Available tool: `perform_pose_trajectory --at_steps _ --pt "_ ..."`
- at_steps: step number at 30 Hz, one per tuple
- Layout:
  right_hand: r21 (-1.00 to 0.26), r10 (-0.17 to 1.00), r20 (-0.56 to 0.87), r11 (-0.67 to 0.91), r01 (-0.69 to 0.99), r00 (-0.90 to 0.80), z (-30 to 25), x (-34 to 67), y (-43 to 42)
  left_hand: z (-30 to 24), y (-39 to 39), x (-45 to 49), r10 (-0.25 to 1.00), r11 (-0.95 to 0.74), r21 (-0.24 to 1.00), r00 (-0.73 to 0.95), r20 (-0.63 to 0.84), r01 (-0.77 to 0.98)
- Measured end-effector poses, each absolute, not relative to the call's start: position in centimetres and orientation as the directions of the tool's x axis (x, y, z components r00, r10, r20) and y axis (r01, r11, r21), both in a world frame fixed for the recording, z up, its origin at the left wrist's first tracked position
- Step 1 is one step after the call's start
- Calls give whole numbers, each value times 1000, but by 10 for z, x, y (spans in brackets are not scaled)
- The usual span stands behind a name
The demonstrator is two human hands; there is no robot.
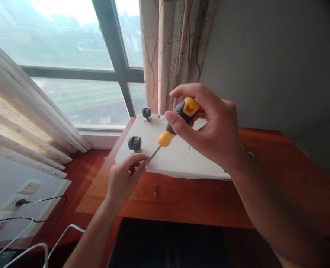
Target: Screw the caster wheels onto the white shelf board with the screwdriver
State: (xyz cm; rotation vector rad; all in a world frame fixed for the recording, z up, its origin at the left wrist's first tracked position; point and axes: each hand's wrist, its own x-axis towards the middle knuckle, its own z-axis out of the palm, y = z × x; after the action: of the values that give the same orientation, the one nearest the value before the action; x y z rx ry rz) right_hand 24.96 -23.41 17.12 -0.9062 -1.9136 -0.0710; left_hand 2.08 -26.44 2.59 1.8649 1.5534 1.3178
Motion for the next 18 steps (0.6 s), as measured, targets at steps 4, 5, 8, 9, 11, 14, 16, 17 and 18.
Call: perform_pose_trajectory --at_steps 4,5,8,9,11,14,16,17,18 --pt "-321 559 786 733 600 -263 170 245 -230 25 -263 21 912 -322 741 -17 409 589" --pt "-321 559 785 736 597 -267 170 244 -229 25 -264 21 908 -328 725 -10 419 606" --pt "-327 560 783 741 586 -271 168 242 -227 28 -265 22 886 -349 642 19 462 683" --pt "-330 560 783 744 582 -271 168 242 -226 29 -265 22 879 -354 608 31 476 710" --pt "-332 558 782 751 571 -280 167 241 -225 30 -265 22 870 -357 553 52 491 753" --pt "-316 548 772 770 554 -322 165 239 -223 30 -266 22 864 -360 513 71 499 779" --pt "-293 535 762 788 542 -365 165 238 -221 28 -266 21 863 -364 494 85 499 790" --pt "-281 528 755 796 536 -389 165 237 -221 28 -266 21 863 -362 484 90 497 796" --pt "-271 523 746 804 530 -412 165 236 -220 27 -266 21 865 -360 474 96 493 804"
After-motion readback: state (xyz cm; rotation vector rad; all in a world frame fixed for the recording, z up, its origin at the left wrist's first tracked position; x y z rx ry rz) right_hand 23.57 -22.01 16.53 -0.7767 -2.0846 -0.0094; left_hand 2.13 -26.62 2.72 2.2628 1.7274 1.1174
